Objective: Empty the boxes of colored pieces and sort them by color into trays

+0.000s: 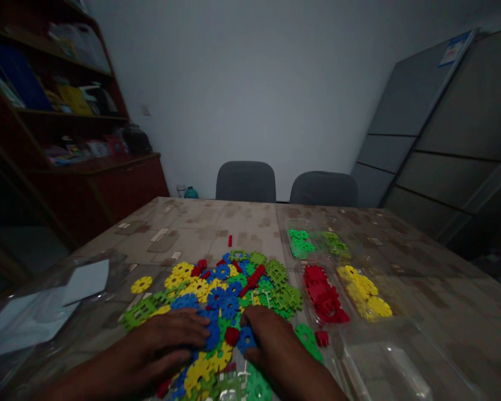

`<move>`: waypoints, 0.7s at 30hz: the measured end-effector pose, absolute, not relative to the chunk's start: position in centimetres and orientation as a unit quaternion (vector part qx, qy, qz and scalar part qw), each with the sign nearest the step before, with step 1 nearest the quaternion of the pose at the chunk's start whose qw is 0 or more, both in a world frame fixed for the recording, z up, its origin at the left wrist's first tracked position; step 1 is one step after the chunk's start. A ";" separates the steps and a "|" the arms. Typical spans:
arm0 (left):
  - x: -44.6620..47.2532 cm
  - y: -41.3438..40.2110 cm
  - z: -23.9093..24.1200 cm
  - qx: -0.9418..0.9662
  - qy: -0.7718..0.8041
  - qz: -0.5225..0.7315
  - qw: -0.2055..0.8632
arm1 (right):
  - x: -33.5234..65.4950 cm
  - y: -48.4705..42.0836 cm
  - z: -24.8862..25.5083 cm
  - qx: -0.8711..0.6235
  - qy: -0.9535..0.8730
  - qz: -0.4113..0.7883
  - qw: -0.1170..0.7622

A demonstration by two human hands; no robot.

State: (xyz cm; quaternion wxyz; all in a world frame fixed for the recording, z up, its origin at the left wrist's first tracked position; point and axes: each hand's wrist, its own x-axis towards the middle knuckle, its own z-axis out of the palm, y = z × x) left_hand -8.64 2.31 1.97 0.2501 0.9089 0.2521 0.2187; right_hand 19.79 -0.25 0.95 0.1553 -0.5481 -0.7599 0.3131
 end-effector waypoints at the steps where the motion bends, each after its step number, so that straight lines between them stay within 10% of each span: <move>1: -8.8 2.4 1.8 0.911 0.253 0.229 0.231 | 19.7 -0.1 1.1 -0.547 -0.761 0.311 0.158; 13: -10.2 4.2 1.8 0.890 0.395 0.219 0.062 | 17.8 1.0 2.1 -0.544 -0.763 0.270 0.221; 21: -10.4 4.0 1.2 0.893 0.389 0.186 0.132 | 15.8 1.9 3.6 -0.578 -0.781 0.219 0.083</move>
